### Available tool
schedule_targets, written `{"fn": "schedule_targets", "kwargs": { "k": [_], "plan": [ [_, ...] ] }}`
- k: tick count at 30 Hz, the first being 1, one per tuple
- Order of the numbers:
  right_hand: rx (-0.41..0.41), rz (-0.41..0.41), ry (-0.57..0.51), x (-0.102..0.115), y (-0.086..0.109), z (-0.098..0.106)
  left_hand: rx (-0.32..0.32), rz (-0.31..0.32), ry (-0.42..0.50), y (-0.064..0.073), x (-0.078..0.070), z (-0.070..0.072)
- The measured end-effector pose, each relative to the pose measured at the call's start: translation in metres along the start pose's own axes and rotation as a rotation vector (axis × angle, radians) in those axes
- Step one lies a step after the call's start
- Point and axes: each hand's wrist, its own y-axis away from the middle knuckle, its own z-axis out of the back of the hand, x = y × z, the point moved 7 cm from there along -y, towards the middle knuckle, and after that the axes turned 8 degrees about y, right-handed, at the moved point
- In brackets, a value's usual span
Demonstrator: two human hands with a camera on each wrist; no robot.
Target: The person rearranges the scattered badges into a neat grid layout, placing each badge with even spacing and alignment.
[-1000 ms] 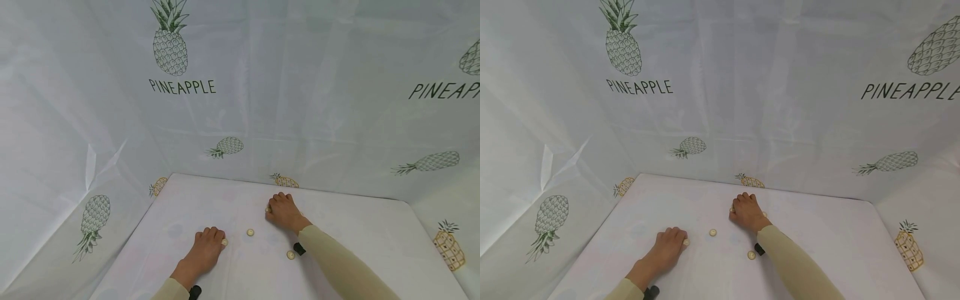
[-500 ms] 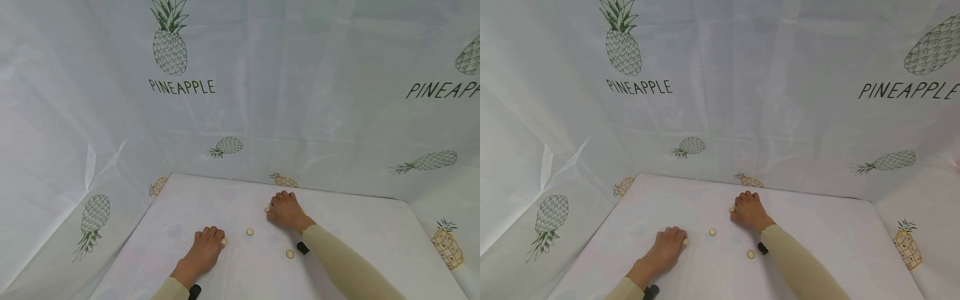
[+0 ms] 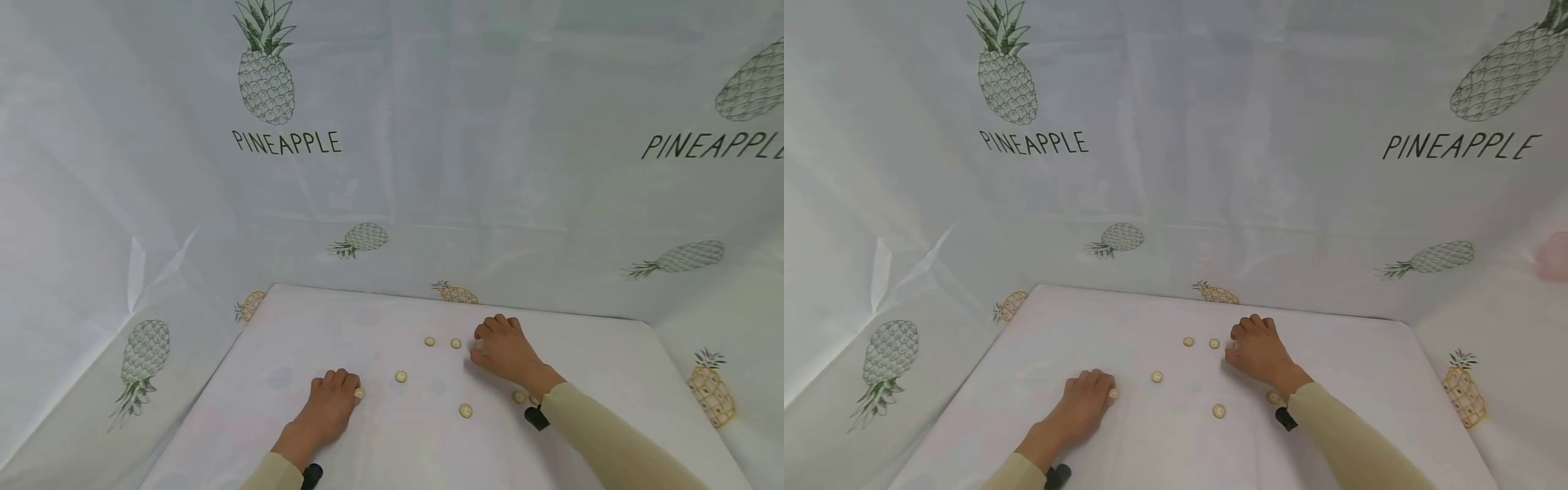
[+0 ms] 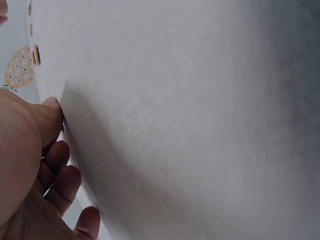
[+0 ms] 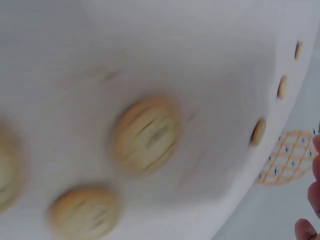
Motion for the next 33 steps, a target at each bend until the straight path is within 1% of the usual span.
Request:
{"fn": "schedule_targets", "kwargs": {
  "k": [3, 7, 9, 14, 18, 22, 24, 27, 30, 33],
  "plan": [
    [-0.010, -0.038, 0.007, -0.014, 0.017, 0.008, -0.007, 0.000, 0.004, 0.000, 0.000, 0.000],
    [0.011, -0.097, 0.016, -0.030, 0.039, 0.017, -0.012, 0.005, 0.006, 0.001, 0.000, 0.000],
    [0.009, -0.109, 0.019, -0.037, 0.050, 0.022, -0.018, 0.004, 0.010, 0.001, -0.001, 0.002],
    [-0.028, -0.107, 0.040, -0.055, 0.077, 0.037, -0.029, -0.008, 0.024, 0.001, -0.005, 0.005],
    [-0.042, -0.100, 0.072, -0.065, 0.096, 0.044, -0.027, -0.008, 0.028, 0.001, -0.007, 0.005],
    [-0.046, -0.080, 0.102, -0.069, 0.111, 0.044, -0.024, -0.004, 0.028, 0.001, -0.006, 0.005],
    [-0.027, -0.069, 0.109, -0.069, 0.118, 0.041, -0.024, -0.003, 0.030, 0.001, -0.006, 0.005],
    [0.025, -0.048, 0.110, -0.065, 0.126, 0.033, -0.019, 0.000, 0.032, 0.001, -0.006, 0.004],
    [0.069, -0.030, 0.106, -0.060, 0.130, 0.025, -0.021, 0.006, 0.038, 0.001, -0.006, 0.005],
    [0.088, -0.028, 0.092, -0.056, 0.130, 0.022, -0.022, 0.012, 0.047, 0.001, -0.007, 0.006]
  ]
}}
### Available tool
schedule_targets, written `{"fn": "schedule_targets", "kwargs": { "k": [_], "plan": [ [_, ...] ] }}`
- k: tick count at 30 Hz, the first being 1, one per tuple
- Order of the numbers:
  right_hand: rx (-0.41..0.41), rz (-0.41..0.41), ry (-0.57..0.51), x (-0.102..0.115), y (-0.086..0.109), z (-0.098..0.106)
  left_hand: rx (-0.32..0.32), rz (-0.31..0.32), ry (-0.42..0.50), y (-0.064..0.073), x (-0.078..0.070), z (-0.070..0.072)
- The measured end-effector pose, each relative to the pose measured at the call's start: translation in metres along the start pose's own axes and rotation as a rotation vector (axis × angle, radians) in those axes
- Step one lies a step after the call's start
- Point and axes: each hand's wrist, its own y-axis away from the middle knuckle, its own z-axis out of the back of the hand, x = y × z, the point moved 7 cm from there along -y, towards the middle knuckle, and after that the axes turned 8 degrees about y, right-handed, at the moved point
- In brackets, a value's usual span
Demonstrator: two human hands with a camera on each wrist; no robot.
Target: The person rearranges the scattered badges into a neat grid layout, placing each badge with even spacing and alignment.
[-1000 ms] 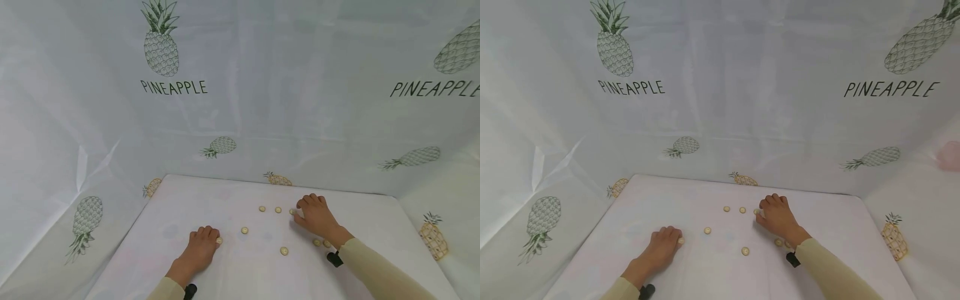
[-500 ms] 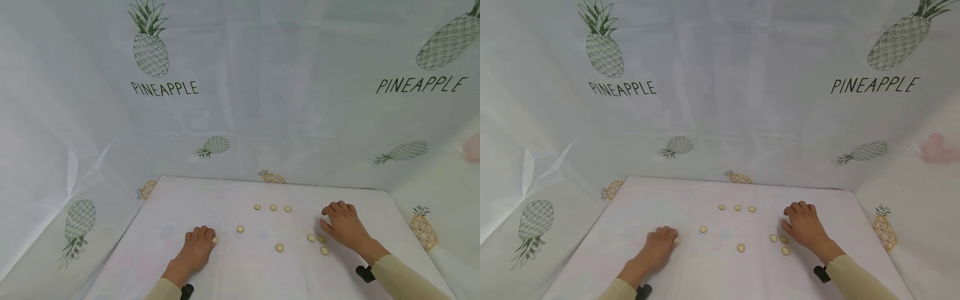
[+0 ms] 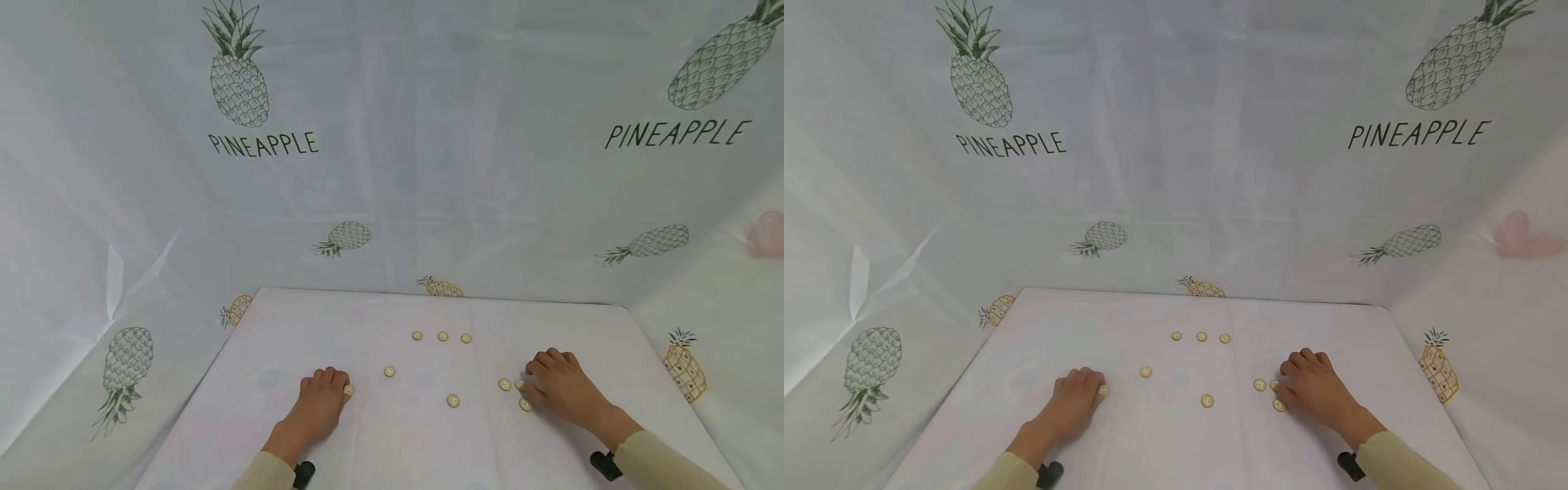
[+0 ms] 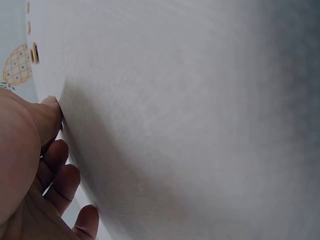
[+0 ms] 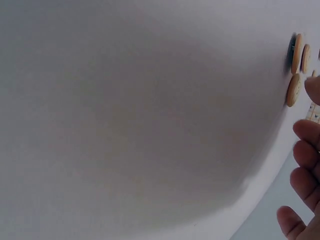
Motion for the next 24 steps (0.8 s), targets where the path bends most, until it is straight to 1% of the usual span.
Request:
{"fn": "schedule_targets", "kwargs": {
  "k": [8, 10, 15, 18, 21, 24],
  "plan": [
    [0.032, 0.011, 0.011, 0.0066, -0.0043, -0.0054, -0.002, 0.004, 0.000, 0.0002, -0.0005, -0.0001],
    [0.019, 0.023, 0.012, 0.0078, -0.0043, -0.0055, -0.003, 0.002, -0.004, 0.0002, -0.0004, -0.0005],
    [-0.043, 0.055, 0.006, 0.0089, -0.0031, -0.0009, -0.003, -0.002, -0.008, 0.0005, -0.0005, -0.0007],
    [-0.055, 0.025, -0.002, 0.0055, -0.0024, 0.0005, -0.005, -0.004, -0.007, 0.0006, -0.0009, 0.0000],
    [-0.038, -0.016, 0.002, 0.0016, -0.0017, -0.0021, -0.007, -0.005, -0.006, 0.0007, -0.0011, 0.0002],
    [-0.021, -0.036, 0.011, 0.0004, -0.0017, -0.0065, -0.011, -0.007, -0.004, 0.0008, -0.0014, 0.0004]
  ]
}}
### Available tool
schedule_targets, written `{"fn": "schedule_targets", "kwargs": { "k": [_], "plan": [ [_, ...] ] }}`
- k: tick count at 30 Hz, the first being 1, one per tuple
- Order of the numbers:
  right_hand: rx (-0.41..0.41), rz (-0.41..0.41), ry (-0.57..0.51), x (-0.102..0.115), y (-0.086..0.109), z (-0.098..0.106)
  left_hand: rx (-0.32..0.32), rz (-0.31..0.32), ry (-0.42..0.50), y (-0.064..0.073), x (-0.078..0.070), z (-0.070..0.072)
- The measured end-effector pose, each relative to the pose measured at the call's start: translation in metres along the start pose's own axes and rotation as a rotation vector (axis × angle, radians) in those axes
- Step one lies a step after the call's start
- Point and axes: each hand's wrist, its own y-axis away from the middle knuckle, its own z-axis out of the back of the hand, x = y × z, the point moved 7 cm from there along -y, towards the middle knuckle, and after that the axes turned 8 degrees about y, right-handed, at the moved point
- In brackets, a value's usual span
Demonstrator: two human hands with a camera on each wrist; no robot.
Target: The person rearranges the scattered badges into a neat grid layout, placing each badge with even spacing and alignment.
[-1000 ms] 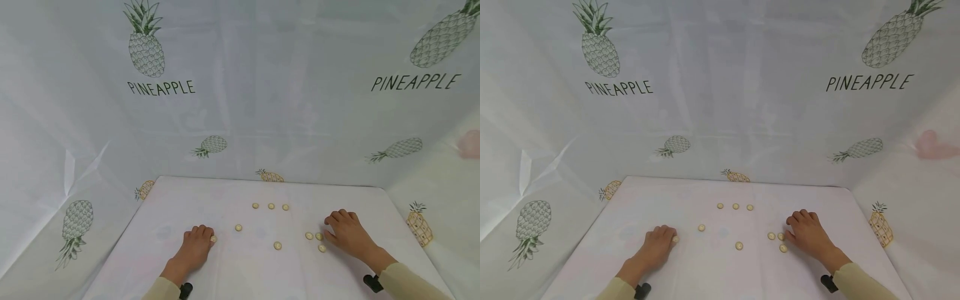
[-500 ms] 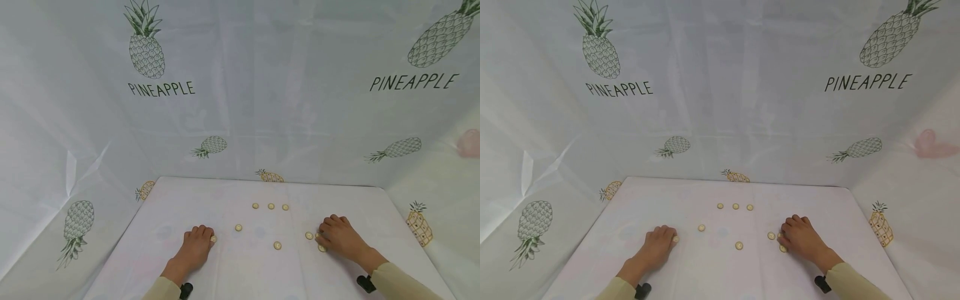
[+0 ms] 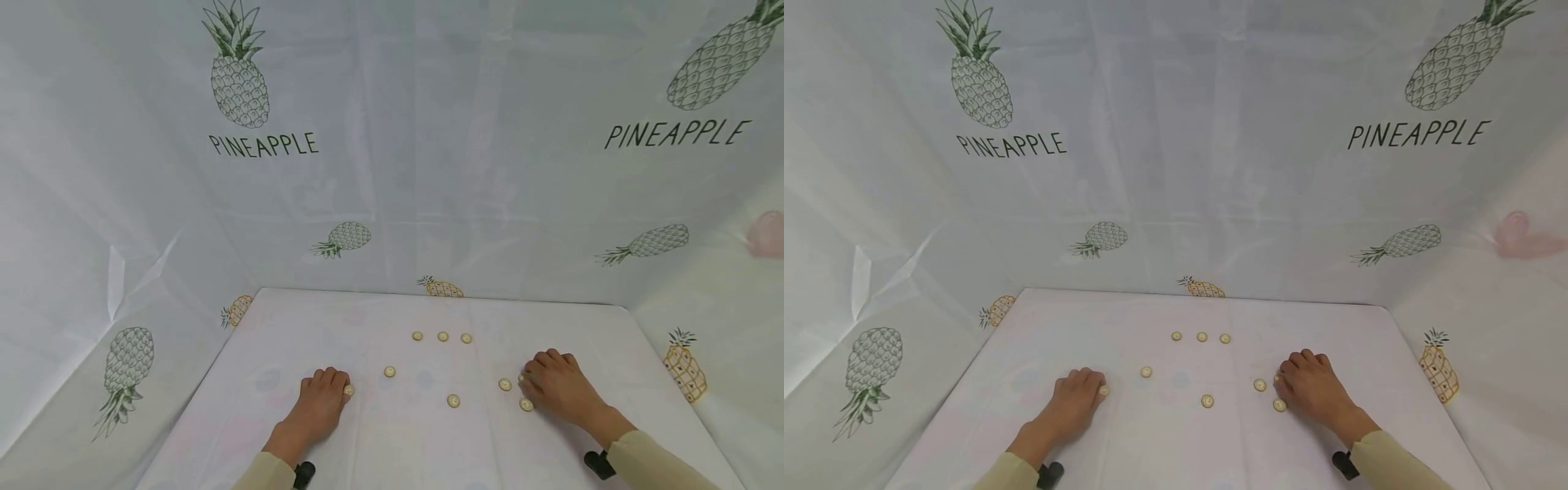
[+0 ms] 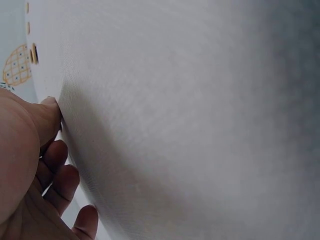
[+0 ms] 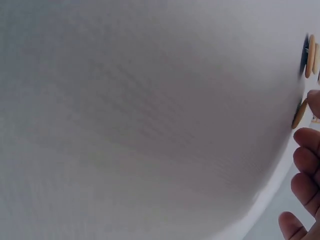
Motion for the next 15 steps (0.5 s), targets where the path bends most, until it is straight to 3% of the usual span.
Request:
{"fn": "schedule_targets", "kwargs": {
  "k": [10, 15],
  "plan": [
    [-0.019, -0.024, -0.011, -0.0030, 0.0013, -0.0029, 0.001, -0.003, -0.007, -0.0002, 0.0005, -0.0009],
    [0.008, -0.031, -0.013, -0.0045, 0.0023, -0.0035, 0.003, 0.002, -0.015, -0.0010, 0.0024, -0.0034]
  ]
}}
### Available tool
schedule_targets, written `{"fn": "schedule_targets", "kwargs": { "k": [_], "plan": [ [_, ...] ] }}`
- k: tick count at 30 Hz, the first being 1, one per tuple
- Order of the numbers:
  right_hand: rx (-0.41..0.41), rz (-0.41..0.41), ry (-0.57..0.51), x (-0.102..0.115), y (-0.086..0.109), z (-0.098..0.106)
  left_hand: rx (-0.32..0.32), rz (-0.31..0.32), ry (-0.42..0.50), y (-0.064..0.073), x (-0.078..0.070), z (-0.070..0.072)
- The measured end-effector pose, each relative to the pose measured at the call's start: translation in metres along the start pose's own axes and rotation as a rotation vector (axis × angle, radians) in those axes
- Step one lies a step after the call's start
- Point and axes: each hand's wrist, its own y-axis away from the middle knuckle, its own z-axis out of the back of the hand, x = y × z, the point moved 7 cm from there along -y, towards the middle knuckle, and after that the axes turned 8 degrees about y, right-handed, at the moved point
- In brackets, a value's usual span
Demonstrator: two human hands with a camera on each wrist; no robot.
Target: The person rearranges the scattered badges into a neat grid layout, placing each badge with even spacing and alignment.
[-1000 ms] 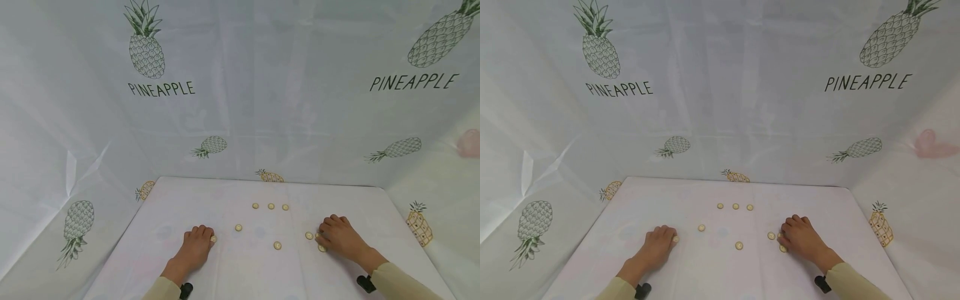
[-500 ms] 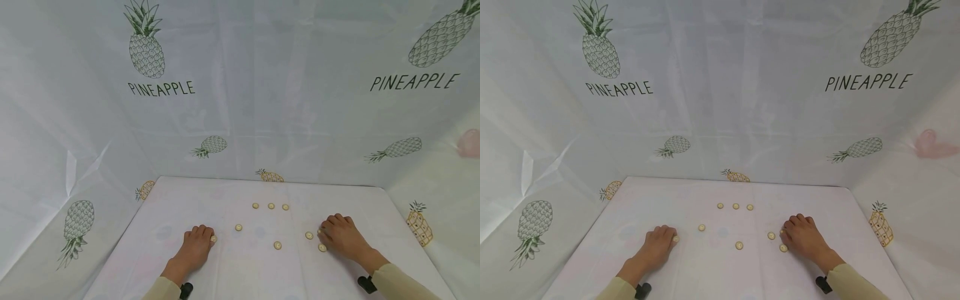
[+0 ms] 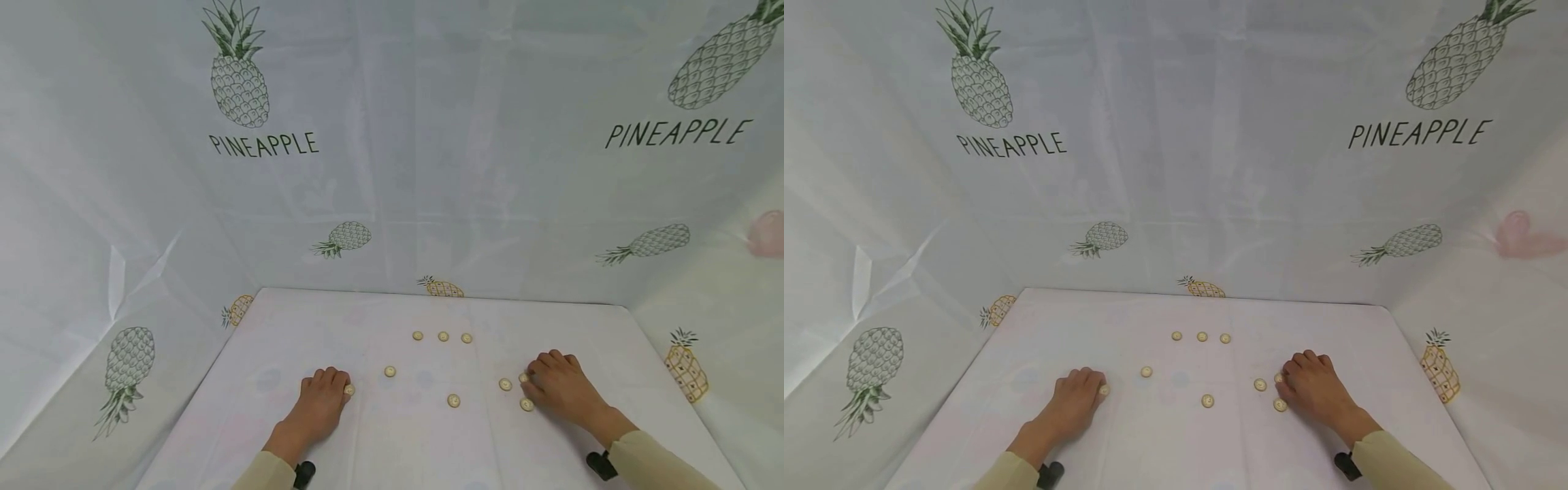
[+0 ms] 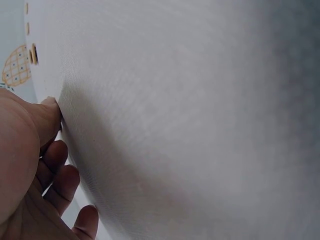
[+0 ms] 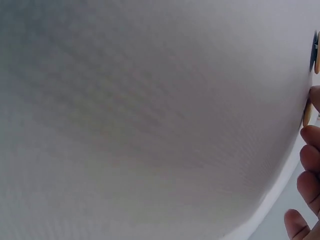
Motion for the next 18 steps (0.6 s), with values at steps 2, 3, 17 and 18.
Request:
{"fn": "schedule_targets", "kwargs": {
  "k": [2, 3, 17, 18],
  "plan": [
    [0.007, 0.000, -0.011, 0.0004, -0.0003, -0.0001, -0.001, 0.002, -0.003, -0.0003, 0.0008, -0.0011],
    [0.007, 0.004, -0.011, 0.0003, -0.0006, -0.0006, 0.000, 0.003, -0.006, -0.0003, 0.0011, -0.0017],
    [0.058, -0.018, -0.039, -0.0019, -0.0065, -0.0065, -0.004, -0.005, -0.007, -0.0013, 0.0021, -0.0017],
    [0.044, -0.010, -0.037, -0.0015, -0.0075, -0.0056, -0.003, -0.003, -0.006, -0.0015, 0.0028, -0.0023]
  ]
}}
